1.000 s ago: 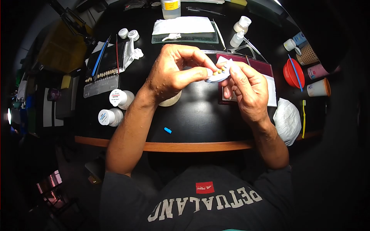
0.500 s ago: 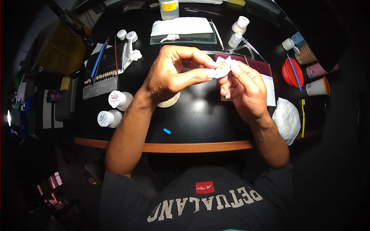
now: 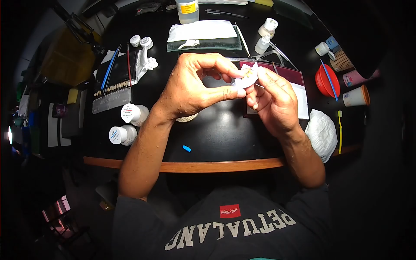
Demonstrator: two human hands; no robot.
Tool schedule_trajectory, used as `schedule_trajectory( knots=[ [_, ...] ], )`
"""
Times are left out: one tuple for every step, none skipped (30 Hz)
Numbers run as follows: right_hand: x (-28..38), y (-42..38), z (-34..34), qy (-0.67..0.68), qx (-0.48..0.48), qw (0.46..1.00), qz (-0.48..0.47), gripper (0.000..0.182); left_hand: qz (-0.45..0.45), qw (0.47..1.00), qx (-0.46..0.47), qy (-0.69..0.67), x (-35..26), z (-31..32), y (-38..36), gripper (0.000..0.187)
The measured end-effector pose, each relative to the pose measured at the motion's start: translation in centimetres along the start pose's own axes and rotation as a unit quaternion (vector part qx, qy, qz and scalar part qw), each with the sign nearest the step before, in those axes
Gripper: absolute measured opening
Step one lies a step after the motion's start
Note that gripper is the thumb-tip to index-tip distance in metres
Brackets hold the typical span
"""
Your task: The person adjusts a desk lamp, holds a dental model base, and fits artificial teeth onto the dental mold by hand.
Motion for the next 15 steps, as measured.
schedule_trajectory(
  knots=[
    [0.0, 0.0, 0.0, 0.001, 0.0, 1.0, -0.001, 0.031, 0.002, 1.0, 0.001, 0.001, 0.0, 0.0, 0.0, 0.026],
    [0.0, 0.0, 0.1, 0.002, 0.0, 1.0, -0.001, 0.031, 0.004, 1.0, 0.002, 0.004, 0.0, 0.0, 0.0, 0.025],
    [0.0, 0.0, 0.2, 0.001, -0.004, 1.0, -0.002, 0.032, 0.006, 1.0, 0.002, 0.008, -0.1, 0.0, 0.0, 0.025],
    [0.0, 0.0, 0.4, 0.0, -0.008, 1.0, -0.003, 0.032, 0.009, 1.0, 0.002, 0.011, -0.1, 0.0, 0.0, 0.025],
    [0.0, 0.0, 0.4, 0.0, -0.012, 1.0, -0.004, 0.032, 0.007, 1.0, 0.002, 0.015, -0.1, 0.0, 0.0, 0.025],
    [0.0, 0.0, 0.4, -0.012, -0.016, 1.0, -0.009, 0.032, 0.004, 1.0, 0.002, 0.019, -0.1, 0.1, 0.0, 0.025],
    [0.0, 0.0, 0.3, -0.024, -0.019, 0.999, -0.014, 0.032, 0.002, 1.0, 0.002, 0.023, -0.1, 0.1, 0.0, 0.025],
    [0.0, 0.0, 0.2, -0.035, -0.022, 0.999, -0.018, 0.032, 0.005, 1.0, 0.008, 0.027, -0.2, 0.1, 0.0, 0.023],
    [0.1, 0.0, 0.2, -0.065, -0.025, 0.997, -0.027, 0.031, 0.008, 0.999, 0.014, 0.031, -0.2, 0.2, 0.0, 0.021],
    [0.2, 0.0, 0.2, -0.094, -0.029, 0.995, -0.034, 0.031, 0.011, 0.999, 0.02, 0.036, -0.2, 0.2, 0.0, 0.018],
    [0.3, -0.1, 0.2, -0.122, -0.032, 0.991, -0.042, 0.03, 0.002, 1.0, 0.025, 0.009, -0.1, 0.2, -0.1, 0.017],
    [0.4, -0.1, 0.3, -0.139, -0.034, 0.989, -0.048, 0.03, -0.007, 0.999, 0.031, -0.017, 0.1, 0.2, -0.1, 0.015],
    [0.6, -0.3, 0.5, -0.155, -0.036, 0.986, -0.055, 0.029, -0.016, 0.998, 0.037, -0.044, 0.3, 0.2, -0.1, 0.013],
    [0.7, -0.4, 0.8, -0.17, -0.039, 0.983, -0.061, 0.028, -0.04, 0.997, 0.037, -0.063, 0.4, 0.2, -0.2, 0.013],
    [0.9, -0.6, 1.1, -0.196, -0.054, 0.977, -0.063, 0.025, -0.064, 0.994, 0.036, -0.083, 0.5, 0.2, -0.3, 0.012]
  ],
)
Point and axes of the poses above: each hand's wrist, its own y-axis towards the middle knuckle, its own z-axis out of the palm, x = y × z, the point moved 5 cm from there along y, towards the middle knuckle, and after that the axes turned 12 degrees about y, right-handed, at the moved point
